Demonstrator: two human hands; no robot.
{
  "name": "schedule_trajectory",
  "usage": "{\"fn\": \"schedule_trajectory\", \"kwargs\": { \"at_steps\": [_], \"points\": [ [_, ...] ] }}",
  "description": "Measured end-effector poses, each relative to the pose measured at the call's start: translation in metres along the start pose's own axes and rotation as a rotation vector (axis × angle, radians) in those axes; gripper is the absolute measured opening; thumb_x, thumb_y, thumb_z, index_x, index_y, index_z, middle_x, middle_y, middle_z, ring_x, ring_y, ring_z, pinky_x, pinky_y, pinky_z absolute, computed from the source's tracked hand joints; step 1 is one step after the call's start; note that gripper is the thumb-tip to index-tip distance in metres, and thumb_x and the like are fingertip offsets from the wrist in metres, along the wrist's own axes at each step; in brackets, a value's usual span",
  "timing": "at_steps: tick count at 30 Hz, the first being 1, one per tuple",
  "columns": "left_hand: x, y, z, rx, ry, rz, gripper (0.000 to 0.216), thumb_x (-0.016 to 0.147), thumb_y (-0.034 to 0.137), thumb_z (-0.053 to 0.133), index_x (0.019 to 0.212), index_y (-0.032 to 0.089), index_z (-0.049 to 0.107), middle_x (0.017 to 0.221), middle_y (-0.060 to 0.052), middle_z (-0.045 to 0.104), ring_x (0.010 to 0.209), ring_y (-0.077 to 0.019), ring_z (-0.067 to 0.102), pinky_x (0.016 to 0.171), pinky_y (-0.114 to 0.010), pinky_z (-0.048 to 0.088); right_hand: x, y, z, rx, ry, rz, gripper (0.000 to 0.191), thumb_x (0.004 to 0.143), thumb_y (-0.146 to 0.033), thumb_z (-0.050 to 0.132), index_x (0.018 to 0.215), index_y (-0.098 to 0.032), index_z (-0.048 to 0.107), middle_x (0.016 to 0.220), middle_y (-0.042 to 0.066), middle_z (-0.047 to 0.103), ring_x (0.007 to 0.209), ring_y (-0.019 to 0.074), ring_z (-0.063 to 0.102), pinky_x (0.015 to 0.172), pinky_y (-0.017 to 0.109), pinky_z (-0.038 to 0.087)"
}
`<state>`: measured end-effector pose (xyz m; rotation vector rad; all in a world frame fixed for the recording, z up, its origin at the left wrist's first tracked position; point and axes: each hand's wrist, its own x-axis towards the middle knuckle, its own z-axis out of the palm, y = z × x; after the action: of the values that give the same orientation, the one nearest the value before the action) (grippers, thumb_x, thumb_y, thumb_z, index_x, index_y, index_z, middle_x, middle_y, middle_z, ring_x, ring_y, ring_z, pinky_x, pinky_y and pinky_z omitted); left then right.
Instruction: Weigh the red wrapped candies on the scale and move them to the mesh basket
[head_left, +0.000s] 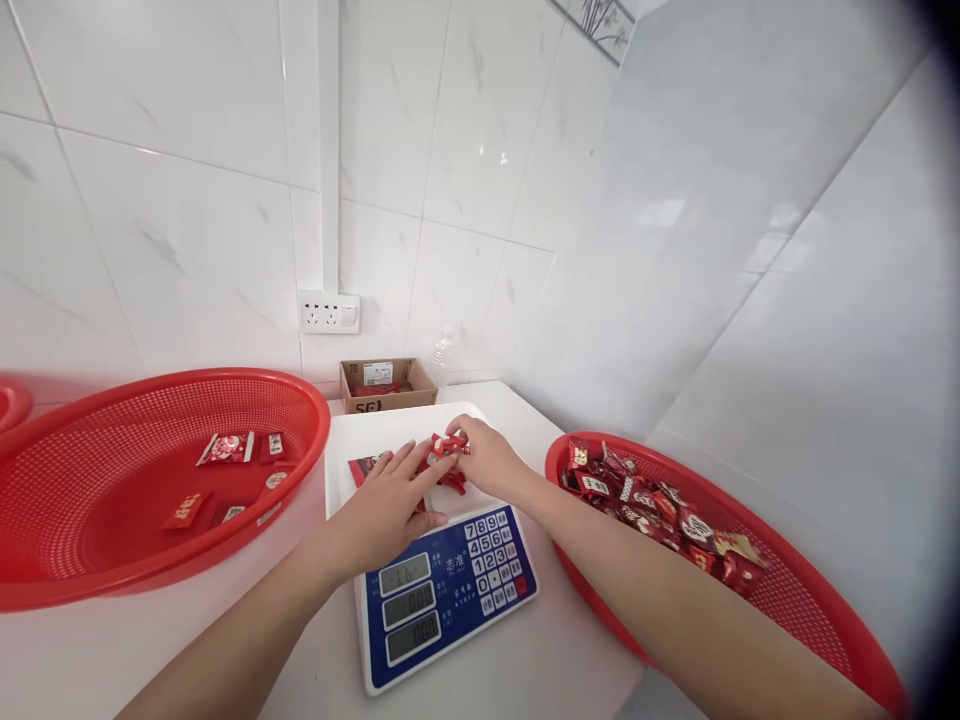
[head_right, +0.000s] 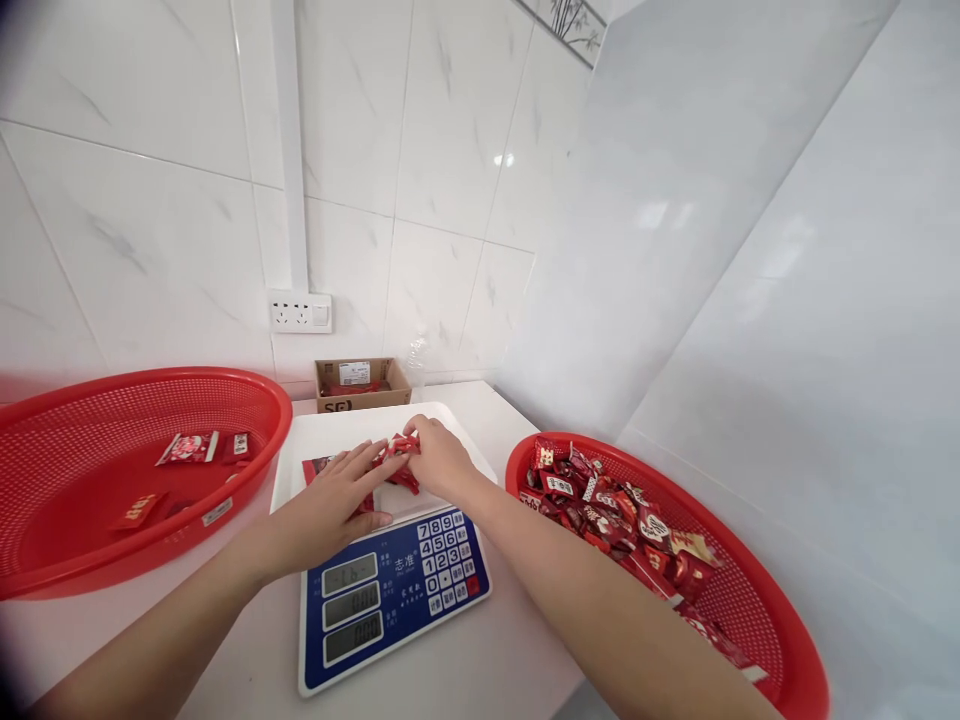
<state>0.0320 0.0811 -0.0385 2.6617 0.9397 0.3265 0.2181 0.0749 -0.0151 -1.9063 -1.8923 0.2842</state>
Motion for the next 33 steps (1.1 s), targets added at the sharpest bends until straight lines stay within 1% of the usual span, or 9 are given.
{"fn": "schedule_trajectory", "kwargs": {
  "at_steps": [5, 9, 13, 15, 19, 23, 27, 30, 33],
  "points": [
    [-0.002, -0.005, -0.005, 0.001, -0.022, 0.008, 0.059, 0.097, 0.035, 0.047, 0.152, 0.029, 0.03, 0.163, -0.008, 0.025, 0.15, -0.0302, 0.016, 0.119, -0.054, 0.021, 0.005, 0.006, -0.003, -0.11, -0.038, -0.003, 0.024, 0.096, -0.034, 0.059, 0.109, -0.016, 0.064, 0.112, 0.007, 0.066, 0.097, 0.021, 0.065, 0.086, 0.043, 0.054],
    [-0.006, -0.012, -0.014, -0.001, -0.027, -0.015, 0.06, 0.093, 0.037, 0.051, 0.15, 0.03, 0.035, 0.16, -0.007, 0.032, 0.15, -0.0306, 0.019, 0.119, -0.054, 0.021, 0.0, 0.012, -0.011, -0.122, -0.092, -0.049, 0.023, 0.094, -0.035, 0.059, 0.108, -0.019, 0.067, 0.112, 0.008, 0.068, 0.099, 0.0209, 0.065, 0.089, 0.037, 0.051],
    [-0.008, -0.024, -0.023, 0.014, -0.039, -0.073, 0.063, 0.088, 0.044, 0.058, 0.147, 0.028, 0.041, 0.156, -0.009, 0.04, 0.149, -0.0326, 0.023, 0.118, -0.054, 0.022, -0.014, 0.005, -0.013, -0.14, -0.214, -0.163, 0.055, 0.077, -0.042, 0.074, 0.127, -0.026, 0.06, 0.13, 0.007, 0.062, 0.11, 0.0252, 0.064, 0.089, 0.033, 0.049],
    [-0.009, -0.029, -0.026, 0.032, -0.035, -0.112, 0.066, 0.086, 0.044, 0.061, 0.146, 0.027, 0.042, 0.155, -0.01, 0.041, 0.148, -0.0341, 0.025, 0.116, -0.055, 0.024, -0.018, 0.002, -0.011, -0.186, -0.234, -0.17, 0.055, 0.077, -0.037, 0.072, 0.129, -0.026, 0.059, 0.131, 0.008, 0.062, 0.111, 0.029, 0.063, 0.087, 0.035, 0.048],
    [-0.01, -0.032, -0.032, 0.058, -0.018, -0.166, 0.065, 0.085, 0.043, 0.061, 0.144, 0.023, 0.045, 0.154, -0.012, 0.043, 0.144, -0.0348, 0.033, 0.111, -0.052, 0.033, -0.017, -0.001, -0.009, -0.287, -0.197, -0.13, 0.034, 0.084, -0.018, 0.056, 0.117, -0.021, 0.065, 0.117, 0.012, 0.07, 0.105, 0.0322, 0.066, 0.081, 0.037, 0.046],
    [-0.01, -0.03, -0.032, 0.063, -0.006, -0.163, 0.057, 0.088, 0.043, 0.057, 0.14, 0.021, 0.05, 0.146, -0.014, 0.052, 0.138, -0.0342, 0.043, 0.107, -0.048, 0.039, -0.01, -0.005, -0.016, -0.335, -0.14, -0.064, 0.025, 0.087, -0.017, 0.051, 0.104, -0.02, 0.068, 0.099, 0.013, 0.075, 0.092, 0.0324, 0.068, 0.071, 0.035, 0.044],
    [-0.007, -0.03, -0.026, 0.059, 0.001, -0.128, 0.048, 0.091, 0.041, 0.054, 0.137, 0.025, 0.055, 0.146, -0.011, 0.053, 0.136, -0.0341, 0.045, 0.108, -0.05, 0.037, -0.004, -0.014, -0.025, -0.292, -0.052, 0.005, 0.034, 0.092, -0.02, 0.044, 0.121, -0.02, 0.062, 0.102, 0.013, 0.075, 0.092, 0.0307, 0.069, 0.071, 0.034, 0.045],
    [-0.005, -0.031, -0.024, 0.047, -0.021, -0.101, 0.047, 0.09, 0.038, 0.057, 0.137, 0.033, 0.055, 0.146, -0.005, 0.053, 0.143, -0.0352, 0.034, 0.115, -0.056, 0.025, 0.0, -0.014, -0.026, -0.204, -0.012, 0.039, 0.043, 0.094, -0.021, 0.043, 0.136, -0.02, 0.052, 0.112, 0.011, 0.074, 0.097, 0.0267, 0.069, 0.075, 0.033, 0.047],
    [-0.006, -0.03, -0.027, 0.024, -0.042, -0.093, 0.051, 0.087, 0.035, 0.062, 0.137, 0.035, 0.054, 0.142, -0.003, 0.057, 0.143, -0.0344, 0.034, 0.116, -0.057, 0.023, 0.002, -0.009, -0.022, -0.135, 0.019, 0.094, 0.048, 0.093, -0.025, 0.047, 0.14, -0.014, 0.05, 0.119, 0.016, 0.071, 0.104, 0.0303, 0.067, 0.081, 0.037, 0.049]
  ]
}}
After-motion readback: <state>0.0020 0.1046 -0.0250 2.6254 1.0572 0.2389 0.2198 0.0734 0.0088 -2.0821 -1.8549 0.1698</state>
